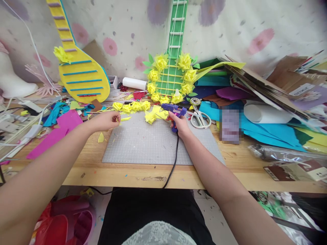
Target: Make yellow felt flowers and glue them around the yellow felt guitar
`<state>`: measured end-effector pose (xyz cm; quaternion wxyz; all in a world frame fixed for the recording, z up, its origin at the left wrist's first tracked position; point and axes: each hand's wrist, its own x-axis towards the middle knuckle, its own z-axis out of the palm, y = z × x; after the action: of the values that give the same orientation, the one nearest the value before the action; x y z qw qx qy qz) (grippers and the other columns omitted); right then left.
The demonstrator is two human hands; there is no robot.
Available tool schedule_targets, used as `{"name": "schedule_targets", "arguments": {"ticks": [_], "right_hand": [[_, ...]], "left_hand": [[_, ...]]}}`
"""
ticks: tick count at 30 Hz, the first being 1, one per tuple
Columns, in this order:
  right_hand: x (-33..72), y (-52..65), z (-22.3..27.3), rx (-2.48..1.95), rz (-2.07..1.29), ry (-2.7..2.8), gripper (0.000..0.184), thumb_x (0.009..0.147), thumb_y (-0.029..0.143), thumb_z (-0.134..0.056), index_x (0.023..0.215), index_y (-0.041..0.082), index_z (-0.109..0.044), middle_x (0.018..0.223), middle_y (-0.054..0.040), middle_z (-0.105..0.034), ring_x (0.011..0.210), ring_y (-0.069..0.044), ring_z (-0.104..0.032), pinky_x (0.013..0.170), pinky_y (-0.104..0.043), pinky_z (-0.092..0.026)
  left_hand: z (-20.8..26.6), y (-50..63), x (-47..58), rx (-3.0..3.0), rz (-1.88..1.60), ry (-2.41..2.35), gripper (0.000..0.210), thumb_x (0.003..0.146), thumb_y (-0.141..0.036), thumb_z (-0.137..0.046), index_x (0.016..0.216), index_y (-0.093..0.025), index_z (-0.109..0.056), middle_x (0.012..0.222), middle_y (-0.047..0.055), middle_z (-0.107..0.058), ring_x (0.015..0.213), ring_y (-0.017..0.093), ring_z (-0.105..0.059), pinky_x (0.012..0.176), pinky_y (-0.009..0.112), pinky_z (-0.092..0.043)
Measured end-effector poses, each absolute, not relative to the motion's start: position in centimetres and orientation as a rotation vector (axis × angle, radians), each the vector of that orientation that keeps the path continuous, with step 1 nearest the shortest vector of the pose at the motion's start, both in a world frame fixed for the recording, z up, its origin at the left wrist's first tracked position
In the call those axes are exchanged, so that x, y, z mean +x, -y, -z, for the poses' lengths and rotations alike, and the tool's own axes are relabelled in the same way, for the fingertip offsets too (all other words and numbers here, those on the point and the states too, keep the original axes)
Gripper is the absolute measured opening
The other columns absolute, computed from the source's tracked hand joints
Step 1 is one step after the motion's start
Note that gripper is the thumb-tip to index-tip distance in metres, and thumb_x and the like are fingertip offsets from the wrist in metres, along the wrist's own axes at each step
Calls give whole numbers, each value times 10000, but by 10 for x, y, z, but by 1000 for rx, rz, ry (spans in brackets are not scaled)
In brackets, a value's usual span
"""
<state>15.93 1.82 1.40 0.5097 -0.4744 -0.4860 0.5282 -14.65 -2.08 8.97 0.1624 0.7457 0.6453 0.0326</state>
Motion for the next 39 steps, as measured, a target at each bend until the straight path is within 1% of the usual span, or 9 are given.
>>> {"name": "schedule_targets", "arguments": {"ticks": [3,8,10,12,15,20,24,28,39], "right_hand": [[159,-18,-14,-1138,-1273,1174,380,630,548,-644,635,171,-592,644,-11,-629,370,-33,-405,351,-197,-296],[158,-18,-13,-1152,-1261,1189,399,631,563,-632,652,167,-592,643,-9,-623,369,-33,-403,353,-202,-294],[157,-16,-14,-1171,-1234,1211,395,630,562,-631,648,169,-588,650,-12,-625,372,-35,-400,353,-205,-292],[156,-15,-15,-1174,-1206,1251,381,636,552,-629,650,175,-584,653,-15,-624,379,-42,-403,363,-213,-304],[156,-11,-18,-1183,-1160,1356,377,644,552,-622,638,179,-575,608,-12,-601,392,-56,-407,388,-225,-327],[155,-5,-22,-1245,-1147,1546,405,630,574,-624,662,171,-599,596,-25,-594,427,-78,-429,418,-239,-351],[152,-2,-21,-1160,-1098,1739,389,651,539,-627,796,179,-658,638,-32,-611,592,-137,-541,529,-259,-416],[150,0,-19,-1149,-1059,1816,390,672,526,-613,851,184,-671,689,-40,-630,705,-171,-574,612,-280,-436],[149,2,-19,-1122,-1052,1831,394,677,522,-609,847,173,-673,691,-33,-628,736,-174,-578,647,-284,-438]], "left_hand": [[-79,19,-138,2122,-439,-1808,89,643,-254,-536,698,-189,-561,725,14,-595,644,144,-537,593,256,-402],[-62,14,-118,1945,-1120,-1720,122,613,-284,-635,638,-173,-589,945,66,-609,889,185,-555,649,264,-461],[-56,13,-103,1704,-1301,-1690,130,605,-269,-656,642,-167,-584,821,50,-624,790,160,-570,627,258,-471],[-49,13,-84,1381,-1433,-1626,169,570,-250,-684,645,-160,-562,672,17,-594,645,130,-553,547,244,-471],[-36,14,-58,988,-1581,-1490,248,542,-225,-702,731,-158,-557,622,-12,-572,605,127,-566,486,231,-471],[-18,18,-38,737,-1686,-1394,282,543,-200,-704,786,-140,-576,669,9,-617,614,131,-609,505,232,-489],[-13,19,-38,736,-1770,-1375,278,535,-181,-705,779,-139,-577,687,13,-622,649,133,-612,530,239,-504],[-11,20,-40,747,-1802,-1379,287,537,-176,-706,789,-138,-574,703,18,-619,649,126,-602,530,240,-508],[-9,20,-39,800,-1812,-1378,290,547,-209,-707,798,-142,-577,728,21,-625,673,119,-606,545,225,-515]]}}
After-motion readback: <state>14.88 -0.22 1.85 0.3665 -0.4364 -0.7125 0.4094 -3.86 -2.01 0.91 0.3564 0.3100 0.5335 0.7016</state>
